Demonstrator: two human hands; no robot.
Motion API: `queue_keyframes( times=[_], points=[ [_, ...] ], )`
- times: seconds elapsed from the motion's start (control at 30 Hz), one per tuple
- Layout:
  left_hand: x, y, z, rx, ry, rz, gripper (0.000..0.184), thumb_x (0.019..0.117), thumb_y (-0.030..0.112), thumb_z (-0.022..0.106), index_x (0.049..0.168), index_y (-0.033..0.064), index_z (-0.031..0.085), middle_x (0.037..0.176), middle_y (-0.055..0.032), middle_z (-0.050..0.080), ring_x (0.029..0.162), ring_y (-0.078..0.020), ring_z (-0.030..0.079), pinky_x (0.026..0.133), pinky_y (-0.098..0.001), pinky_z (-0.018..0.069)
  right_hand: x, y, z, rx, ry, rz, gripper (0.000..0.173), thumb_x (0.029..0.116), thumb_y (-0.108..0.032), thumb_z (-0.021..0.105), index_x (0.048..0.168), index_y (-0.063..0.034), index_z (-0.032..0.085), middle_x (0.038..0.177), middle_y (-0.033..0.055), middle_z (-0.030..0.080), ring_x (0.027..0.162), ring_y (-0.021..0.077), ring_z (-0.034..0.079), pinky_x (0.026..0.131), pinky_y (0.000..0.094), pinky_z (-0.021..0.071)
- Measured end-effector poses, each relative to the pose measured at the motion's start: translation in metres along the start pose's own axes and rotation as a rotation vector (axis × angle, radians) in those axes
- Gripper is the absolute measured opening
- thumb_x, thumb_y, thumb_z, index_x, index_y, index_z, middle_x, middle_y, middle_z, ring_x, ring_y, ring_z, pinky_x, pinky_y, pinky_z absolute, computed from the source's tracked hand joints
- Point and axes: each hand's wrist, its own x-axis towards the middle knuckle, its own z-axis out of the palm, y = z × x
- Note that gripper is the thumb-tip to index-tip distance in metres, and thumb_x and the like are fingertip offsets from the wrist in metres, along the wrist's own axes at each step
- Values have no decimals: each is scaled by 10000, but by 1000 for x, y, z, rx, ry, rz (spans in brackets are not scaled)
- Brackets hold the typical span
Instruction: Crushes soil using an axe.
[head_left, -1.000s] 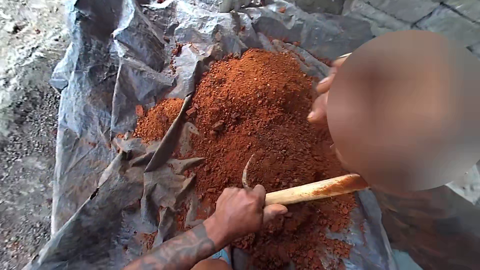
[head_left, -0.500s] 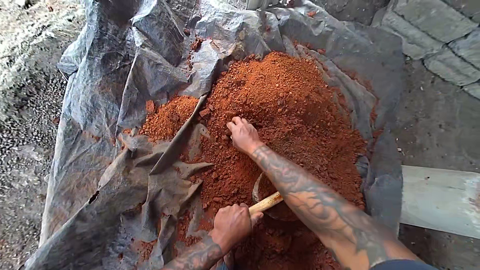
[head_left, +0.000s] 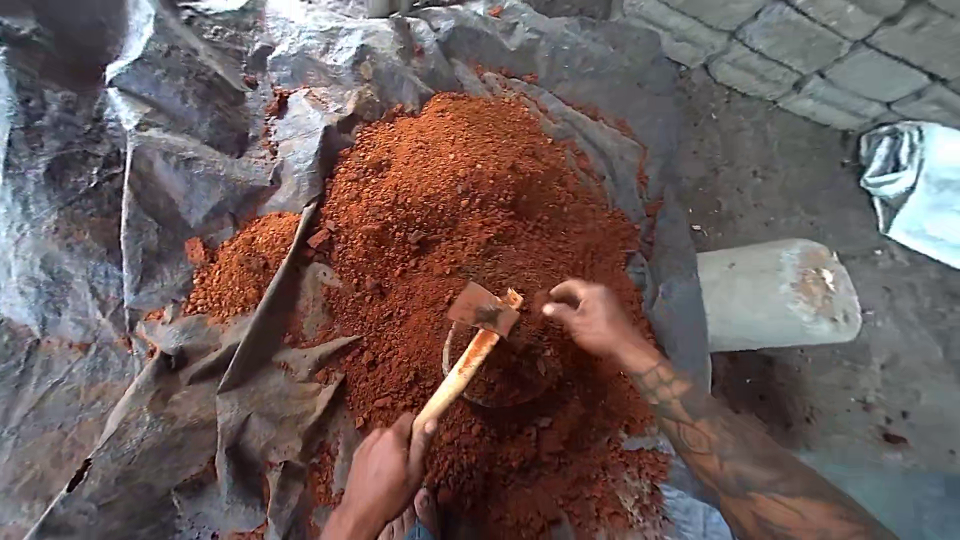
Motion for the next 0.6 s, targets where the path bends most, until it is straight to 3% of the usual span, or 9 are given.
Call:
queue_keyframes(
  times=[0.07,0.2,0.3,0.37,0.43,0.47,0.5,0.53,0.6],
  points=[
    [-6,6,-13,14,226,92,773,1008,675,228,934,56,685,656,-105,616,636,-321,661,585,-568,527,-9,10,25,15,-45,-53,343,1011,-233,637,1284,-27,650,1266,181,663,1193,294,636,1057,494,486],
    [-23,41,-58,4,633,418,786,1009,744,192,873,115,644,550,17,521,449,-117,525,403,-368,443,-31,28,22,147,168,-218,291,1020,-210,603,1246,-47,685,1264,147,671,1168,242,651,1039,447,514],
    [-36,77,-77,-118,736,688,710,1021,718,240,898,124,609,552,42,487,434,-36,466,382,-262,391,-58,65,-23,49,259,-369,304,1012,-231,584,1233,-55,696,1233,151,678,1063,254,689,947,484,562],
    [-33,91,-64,-166,703,740,718,1008,738,240,879,124,590,561,37,490,446,-43,478,397,-268,411,-78,101,-52,-47,294,-417,328,1005,-242,569,1225,-35,695,1218,176,681,1012,278,708,908,501,583],
    [-15,77,-28,4,587,588,779,1010,738,212,864,82,604,550,-13,516,448,-120,531,403,-339,455,-104,136,-75,-112,294,-366,357,999,-262,549,1227,-24,686,1203,193,673,997,304,705,898,518,579],
    [-4,64,-9,166,432,404,784,1025,692,228,913,41,650,607,-90,594,529,-232,623,479,-444,519,-118,152,-84,-127,301,-330,373,992,-271,547,1225,-16,686,1194,206,671,991,325,700,890,537,573],
    [10,58,5,285,163,138,749,1043,647,254,1039,22,667,795,-181,682,765,-358,706,672,-568,559,-132,167,-89,-130,310,-291,381,989,-283,549,1223,-15,686,1189,212,669,986,339,699,885,552,568],
    [28,51,18,340,-29,-66,748,1043,659,249,1094,39,665,954,-204,702,950,-393,705,801,-615,548,-148,180,-90,-124,322,-255,395,983,-301,551,1217,-15,688,1184,217,671,976,347,701,875,559,569],
    [45,53,23,335,-117,-171,721,1056,635,254,1059,51,676,1003,-194,699,998,-385,691,830,-621,537,-176,201,-89,-91,357,-205,431,969,-343,550,1208,-12,687,1184,223,667,953,344,702,847,556,576]
  ],
)
